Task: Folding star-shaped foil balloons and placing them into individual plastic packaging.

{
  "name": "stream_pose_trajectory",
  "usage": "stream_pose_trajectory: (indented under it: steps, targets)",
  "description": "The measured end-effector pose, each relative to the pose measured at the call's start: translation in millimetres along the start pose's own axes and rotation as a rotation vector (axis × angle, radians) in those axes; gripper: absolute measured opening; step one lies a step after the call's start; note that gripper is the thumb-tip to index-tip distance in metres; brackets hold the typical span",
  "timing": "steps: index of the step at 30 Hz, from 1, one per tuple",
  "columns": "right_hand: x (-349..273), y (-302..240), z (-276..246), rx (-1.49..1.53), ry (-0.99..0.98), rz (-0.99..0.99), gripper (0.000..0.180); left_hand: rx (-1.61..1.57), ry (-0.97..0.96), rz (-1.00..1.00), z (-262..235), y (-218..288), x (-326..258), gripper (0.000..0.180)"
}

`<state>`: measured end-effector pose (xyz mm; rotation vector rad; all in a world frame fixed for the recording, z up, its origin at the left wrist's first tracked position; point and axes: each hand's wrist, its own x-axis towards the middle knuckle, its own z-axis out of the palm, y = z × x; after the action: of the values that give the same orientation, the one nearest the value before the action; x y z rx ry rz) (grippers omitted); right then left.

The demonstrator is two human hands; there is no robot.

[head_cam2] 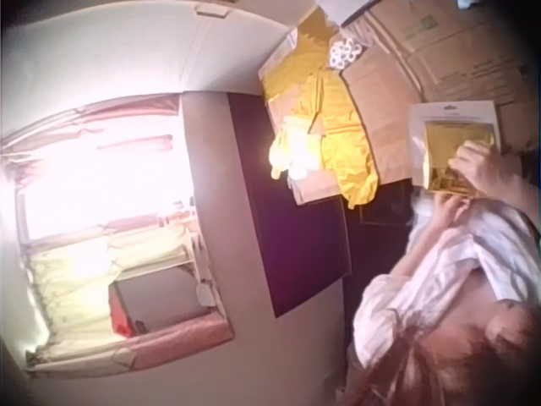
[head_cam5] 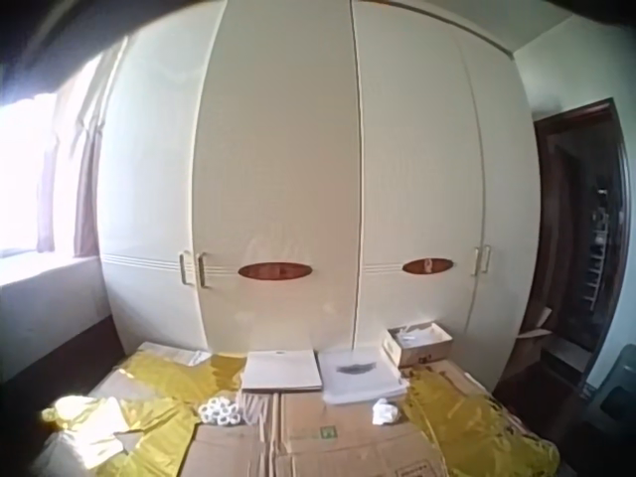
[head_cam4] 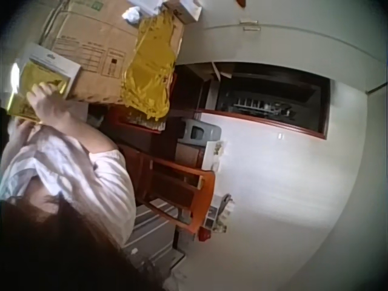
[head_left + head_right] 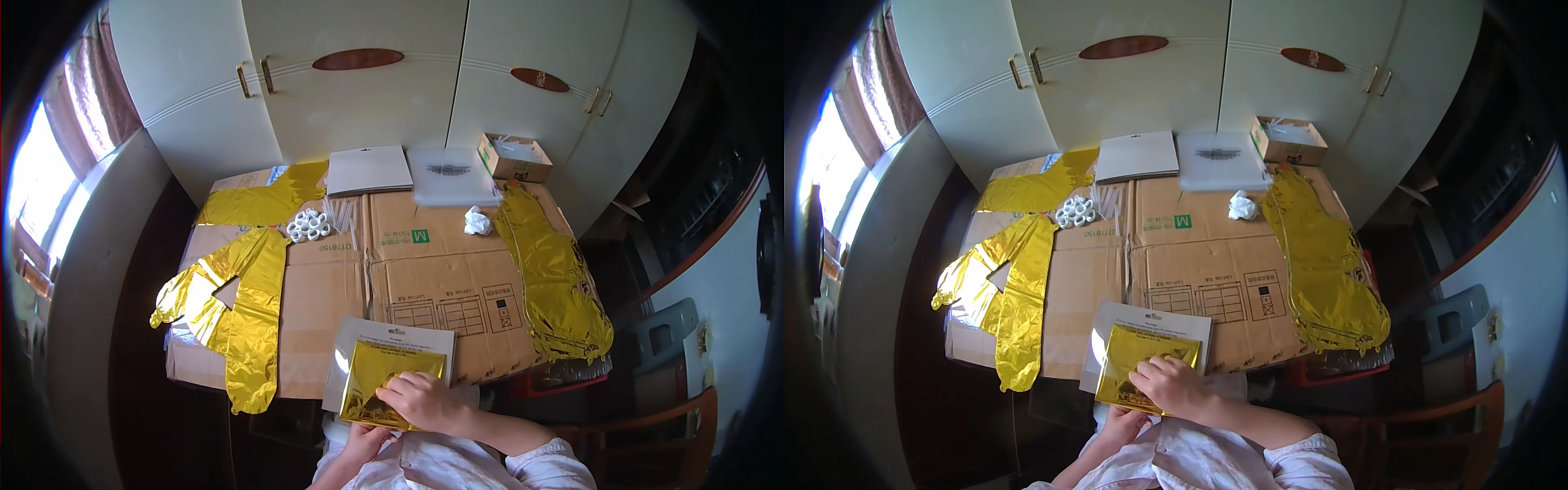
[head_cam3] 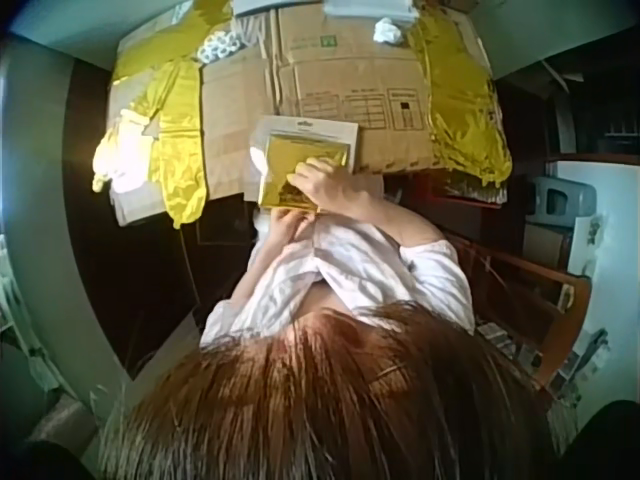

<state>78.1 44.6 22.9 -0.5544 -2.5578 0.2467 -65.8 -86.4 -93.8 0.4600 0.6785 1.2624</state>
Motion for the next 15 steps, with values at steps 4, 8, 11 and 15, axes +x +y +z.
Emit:
stream_pose_trajectory:
  steps: [4,8,11,15]
  targets:
    - [-0.4,-1.7,-0.3,-0.02,-0.015,0.005,0.013,0.014,0.095,0.083,9.2,-4.5,2.0,0.014]
    - [0.7,-3.1,-0.3,-0.06,-0.036,-0.029,0.012,0.024,0.306,0.093,32.4,-1.9,9.5,0.009]
    - [-2.0,-4.2,5.7,-0.059,-0.005,-0.019,0.01,0.039,0.377,0.104,37.2,-2.8,15.2,0.011]
    - [-7.2,-5.0,9.8,-0.044,-0.042,0.036,0.028,-0.04,0.393,0.123,37.9,-2.9,21.3,0.011]
